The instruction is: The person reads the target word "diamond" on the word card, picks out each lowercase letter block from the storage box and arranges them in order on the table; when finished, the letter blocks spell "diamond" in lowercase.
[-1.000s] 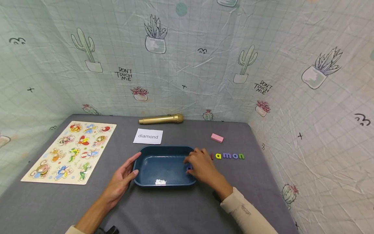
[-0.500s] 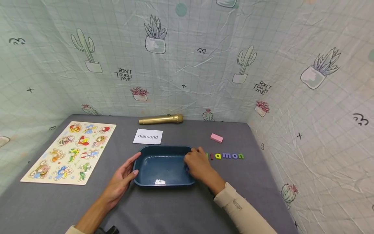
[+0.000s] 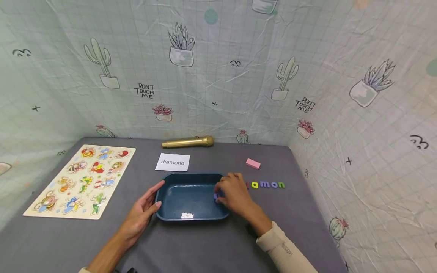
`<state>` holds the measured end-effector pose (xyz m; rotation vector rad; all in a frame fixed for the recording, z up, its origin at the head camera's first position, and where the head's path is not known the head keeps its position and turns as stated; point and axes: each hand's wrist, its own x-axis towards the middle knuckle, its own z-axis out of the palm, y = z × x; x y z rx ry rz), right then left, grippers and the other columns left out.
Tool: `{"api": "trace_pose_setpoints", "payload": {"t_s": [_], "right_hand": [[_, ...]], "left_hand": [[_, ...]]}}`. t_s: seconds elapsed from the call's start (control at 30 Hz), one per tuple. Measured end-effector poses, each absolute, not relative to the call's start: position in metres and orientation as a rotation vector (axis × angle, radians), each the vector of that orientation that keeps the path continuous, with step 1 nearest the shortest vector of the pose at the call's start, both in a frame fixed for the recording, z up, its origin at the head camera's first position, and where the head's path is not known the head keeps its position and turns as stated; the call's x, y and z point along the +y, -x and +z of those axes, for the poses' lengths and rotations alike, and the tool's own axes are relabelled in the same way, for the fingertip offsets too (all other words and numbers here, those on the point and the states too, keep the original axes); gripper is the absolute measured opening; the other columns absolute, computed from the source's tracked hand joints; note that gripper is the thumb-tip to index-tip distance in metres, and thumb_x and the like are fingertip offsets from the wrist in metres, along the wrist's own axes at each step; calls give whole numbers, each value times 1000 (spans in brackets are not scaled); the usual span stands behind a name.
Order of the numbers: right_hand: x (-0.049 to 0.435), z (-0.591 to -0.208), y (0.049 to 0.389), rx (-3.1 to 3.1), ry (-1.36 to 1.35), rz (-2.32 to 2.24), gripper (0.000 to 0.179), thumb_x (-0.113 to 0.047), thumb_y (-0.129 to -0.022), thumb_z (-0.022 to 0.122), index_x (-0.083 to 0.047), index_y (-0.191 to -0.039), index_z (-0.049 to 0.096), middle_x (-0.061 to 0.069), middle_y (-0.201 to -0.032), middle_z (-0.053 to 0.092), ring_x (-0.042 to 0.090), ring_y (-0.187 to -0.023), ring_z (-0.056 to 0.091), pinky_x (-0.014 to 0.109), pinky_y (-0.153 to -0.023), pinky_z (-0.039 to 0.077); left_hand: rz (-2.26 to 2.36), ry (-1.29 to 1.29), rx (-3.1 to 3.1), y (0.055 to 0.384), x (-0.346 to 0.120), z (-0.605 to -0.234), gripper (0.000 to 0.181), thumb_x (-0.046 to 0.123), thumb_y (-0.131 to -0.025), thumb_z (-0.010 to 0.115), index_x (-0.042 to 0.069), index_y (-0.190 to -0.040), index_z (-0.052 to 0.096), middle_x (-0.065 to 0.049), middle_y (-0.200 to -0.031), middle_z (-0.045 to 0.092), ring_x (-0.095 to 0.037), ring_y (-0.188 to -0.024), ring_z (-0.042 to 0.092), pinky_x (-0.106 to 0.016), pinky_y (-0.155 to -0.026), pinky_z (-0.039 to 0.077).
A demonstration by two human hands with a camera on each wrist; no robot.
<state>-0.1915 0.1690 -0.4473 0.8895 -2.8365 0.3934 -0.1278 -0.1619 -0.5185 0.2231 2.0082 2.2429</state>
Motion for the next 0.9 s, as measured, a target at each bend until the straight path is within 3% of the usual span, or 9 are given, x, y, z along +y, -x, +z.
{"api": "trace_pose_setpoints", "payload": {"t_s": [0.57, 0.8, 0.9], "right_hand": [[223, -419, 187, -2700, -702, 455, 27, -18, -74, 98, -19, -96, 83, -1, -102, 78, 23, -101, 62, 53, -94, 40], [263, -418, 197, -2725, -582, 424, 26, -17, -74, 98, -16, -95, 84, 5, -99, 79, 28, -98, 61, 58, -93, 39], [283, -418, 201, -2732, -544, 412, 26, -15, -73, 98, -14, -95, 84, 8, -101, 79, 32, -99, 63, 60, -93, 39]], "left_hand": [[2247, -212, 2004, 128, -161, -520, 64, 6, -108, 58, 17, -167, 35, 2, -177, 26, -19, -168, 5, 1, -116, 20], [2228, -192, 2003, 129, -162, -519, 64, 9, -108, 59, 22, -167, 35, 6, -176, 25, -17, -168, 4, -19, -133, 10], [2232, -194, 2003, 129, -162, -518, 64, 8, -108, 59, 22, -166, 36, 5, -177, 25, -17, -168, 4, -11, -128, 14]]}}
